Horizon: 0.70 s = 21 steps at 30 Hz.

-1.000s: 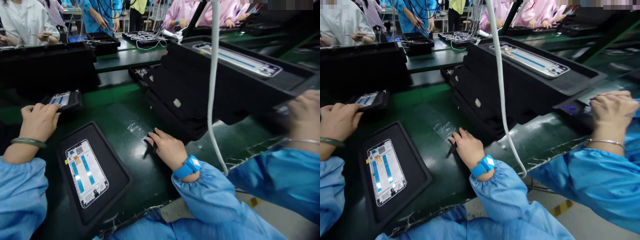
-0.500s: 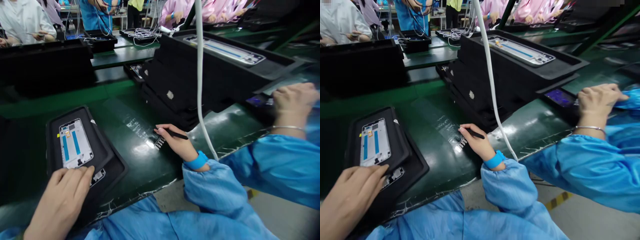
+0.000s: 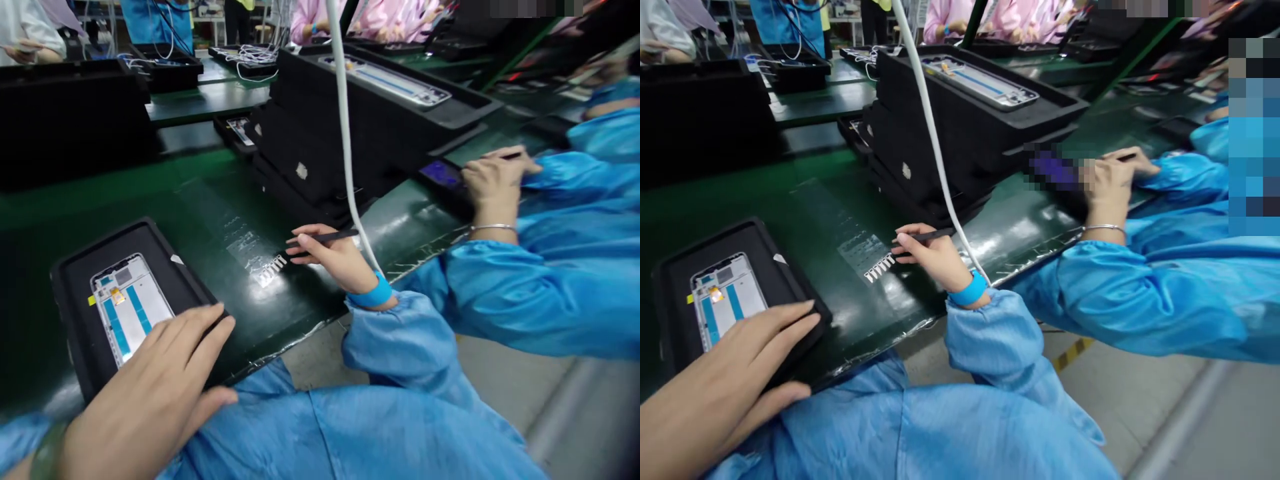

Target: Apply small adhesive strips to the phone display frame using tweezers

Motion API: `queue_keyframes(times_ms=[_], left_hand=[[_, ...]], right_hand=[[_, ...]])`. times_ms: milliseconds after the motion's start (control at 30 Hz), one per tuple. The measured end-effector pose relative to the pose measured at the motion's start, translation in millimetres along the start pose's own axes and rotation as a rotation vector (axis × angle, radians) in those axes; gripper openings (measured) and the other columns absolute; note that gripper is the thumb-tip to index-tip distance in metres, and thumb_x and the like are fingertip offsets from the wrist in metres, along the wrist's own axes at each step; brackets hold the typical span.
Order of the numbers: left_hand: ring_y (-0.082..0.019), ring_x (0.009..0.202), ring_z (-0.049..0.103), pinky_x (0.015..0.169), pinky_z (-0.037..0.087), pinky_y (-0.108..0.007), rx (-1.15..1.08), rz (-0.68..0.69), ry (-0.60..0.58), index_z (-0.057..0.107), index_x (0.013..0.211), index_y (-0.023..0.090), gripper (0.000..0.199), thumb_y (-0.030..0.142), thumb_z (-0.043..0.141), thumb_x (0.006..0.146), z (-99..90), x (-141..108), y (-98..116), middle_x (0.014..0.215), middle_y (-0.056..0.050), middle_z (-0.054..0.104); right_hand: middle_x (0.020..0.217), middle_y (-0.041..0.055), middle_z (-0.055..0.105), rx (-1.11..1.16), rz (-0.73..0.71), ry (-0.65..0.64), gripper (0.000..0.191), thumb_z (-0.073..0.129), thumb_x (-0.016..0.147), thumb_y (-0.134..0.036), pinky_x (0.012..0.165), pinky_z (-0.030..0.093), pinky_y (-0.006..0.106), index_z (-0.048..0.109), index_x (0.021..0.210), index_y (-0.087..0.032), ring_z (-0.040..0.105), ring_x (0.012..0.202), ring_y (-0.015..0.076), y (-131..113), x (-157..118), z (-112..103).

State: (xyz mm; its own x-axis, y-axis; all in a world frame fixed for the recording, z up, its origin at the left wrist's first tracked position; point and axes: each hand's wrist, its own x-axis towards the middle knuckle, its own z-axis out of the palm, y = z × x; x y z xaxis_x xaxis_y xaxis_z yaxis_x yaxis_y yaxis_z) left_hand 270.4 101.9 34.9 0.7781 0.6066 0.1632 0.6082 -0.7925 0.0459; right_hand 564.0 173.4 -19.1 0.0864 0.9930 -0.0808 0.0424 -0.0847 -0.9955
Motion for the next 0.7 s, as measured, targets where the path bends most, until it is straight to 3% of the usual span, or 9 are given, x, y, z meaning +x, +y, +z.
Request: queue_keyframes(times_ms=[100, 200, 300, 467, 700], left_hand=[[-0.027, 0.125, 0.042, 0.099, 0.040, -0.043, -0.068, 0.106, -0.092, 0.047, 0.127, 0.015, 0.054, 0.052, 0.036, 0.089, 9.5, 48, -12, 0.137, -0.013, 0.045], [-0.029, 0.131, 0.034, 0.103, 0.034, -0.047, -0.129, 0.141, -0.235, 0.044, 0.130, 0.013, 0.057, 0.052, 0.032, 0.091, 29.5, 92, -23, 0.141, -0.016, 0.039], [-0.028, 0.134, 0.028, 0.106, 0.029, -0.049, -0.164, 0.166, -0.308, 0.042, 0.132, 0.015, 0.052, 0.047, 0.028, 0.093, 49.0, 119, -29, 0.143, -0.015, 0.035], [-0.027, 0.134, 0.029, 0.106, 0.025, -0.053, -0.175, 0.181, -0.323, 0.042, 0.132, 0.017, 0.048, 0.042, 0.025, 0.095, 68.7, 129, -30, 0.143, -0.011, 0.038], [-0.028, 0.132, 0.031, 0.106, 0.024, -0.054, -0.169, 0.202, -0.302, 0.039, 0.133, 0.019, 0.045, 0.038, 0.025, 0.095, 75.6, 129, -30, 0.142, -0.009, 0.038]], right_hand=[[0.073, 0.0011, 0.062, -0.130, 0.016, 0.050, 0.036, 0.069, 0.073, -0.041, 0.059, 0.060, 0.029, 0.051, 0.093, -0.017, 0.068, 0.067, 0.0169, 9, 0, -3], [0.071, 0.0009, 0.061, -0.234, 0.007, 0.037, 0.030, 0.067, 0.075, -0.038, 0.055, 0.059, 0.026, 0.051, 0.090, -0.018, 0.067, 0.062, 0.0159, 13, 1, -2], [0.070, 0.0008, 0.061, -0.245, 0.023, -0.002, 0.027, 0.067, 0.075, -0.035, 0.055, 0.059, 0.026, 0.052, 0.089, -0.017, 0.067, 0.063, 0.0161, 12, 2, -4], [0.067, -0.0003, 0.061, -0.213, 0.053, -0.039, 0.027, 0.067, 0.075, -0.034, 0.056, 0.060, 0.028, 0.051, 0.089, -0.017, 0.067, 0.062, 0.0169, 8, 3, -9], [0.065, -0.0001, 0.061, -0.194, 0.080, -0.024, 0.027, 0.068, 0.075, -0.033, 0.056, 0.060, 0.026, 0.051, 0.088, -0.016, 0.067, 0.061, 0.0161, 8, 3, -13]])
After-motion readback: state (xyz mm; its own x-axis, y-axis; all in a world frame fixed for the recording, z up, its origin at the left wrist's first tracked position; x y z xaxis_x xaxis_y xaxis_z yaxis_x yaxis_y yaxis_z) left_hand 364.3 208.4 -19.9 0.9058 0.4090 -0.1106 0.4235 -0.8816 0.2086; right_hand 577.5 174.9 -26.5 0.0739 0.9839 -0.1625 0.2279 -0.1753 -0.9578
